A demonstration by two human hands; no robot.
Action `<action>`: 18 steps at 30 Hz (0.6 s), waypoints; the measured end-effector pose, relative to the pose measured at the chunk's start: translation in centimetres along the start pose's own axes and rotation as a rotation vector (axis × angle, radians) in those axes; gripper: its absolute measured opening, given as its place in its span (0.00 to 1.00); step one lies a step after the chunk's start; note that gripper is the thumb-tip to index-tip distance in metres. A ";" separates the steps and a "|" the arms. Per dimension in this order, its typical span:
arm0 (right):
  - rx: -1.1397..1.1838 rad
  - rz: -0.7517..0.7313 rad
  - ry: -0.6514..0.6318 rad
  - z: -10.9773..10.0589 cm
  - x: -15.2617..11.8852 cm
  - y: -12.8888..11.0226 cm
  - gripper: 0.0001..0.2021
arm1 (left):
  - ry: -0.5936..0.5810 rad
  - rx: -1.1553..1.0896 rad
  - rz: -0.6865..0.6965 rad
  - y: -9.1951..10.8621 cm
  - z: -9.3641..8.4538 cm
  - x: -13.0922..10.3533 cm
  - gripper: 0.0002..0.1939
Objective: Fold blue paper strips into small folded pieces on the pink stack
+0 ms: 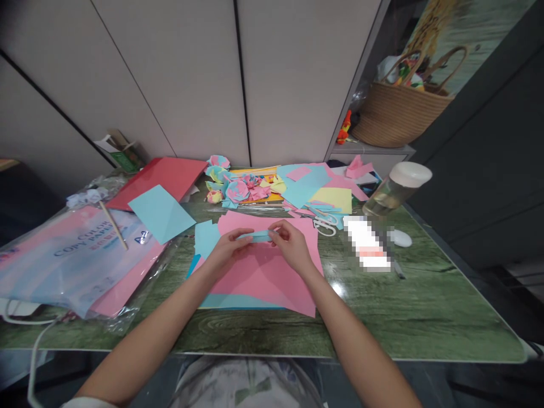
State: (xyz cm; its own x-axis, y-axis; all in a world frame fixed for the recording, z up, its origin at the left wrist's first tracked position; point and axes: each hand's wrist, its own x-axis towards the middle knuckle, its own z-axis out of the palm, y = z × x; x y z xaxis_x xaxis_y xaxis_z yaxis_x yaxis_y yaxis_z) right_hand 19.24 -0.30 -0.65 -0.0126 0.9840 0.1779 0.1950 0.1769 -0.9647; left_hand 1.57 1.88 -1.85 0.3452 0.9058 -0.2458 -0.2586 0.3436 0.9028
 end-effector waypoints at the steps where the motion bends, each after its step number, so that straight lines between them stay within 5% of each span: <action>1: 0.002 0.001 -0.008 0.0 0.0 0.0 0.07 | 0.007 0.002 0.000 0.0 0.0 0.0 0.19; 8: -0.005 0.130 -0.077 0.3 -0.2 -0.1 0.17 | 0.043 0.090 0.106 -0.2 0.1 0.1 0.17; 18: -0.082 0.074 -0.089 0.4 -0.2 0.1 0.11 | -0.027 0.078 0.157 0.1 0.3 -0.3 0.14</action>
State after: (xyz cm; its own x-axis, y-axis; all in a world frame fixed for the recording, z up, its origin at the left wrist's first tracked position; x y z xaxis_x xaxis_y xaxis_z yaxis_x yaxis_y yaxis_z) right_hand 18.88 -0.48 -0.85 -0.0818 0.9930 0.0848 0.2778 0.1044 -0.9549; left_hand 1.68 1.54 -1.60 0.3309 0.9392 -0.0912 -0.2406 0.1774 0.9543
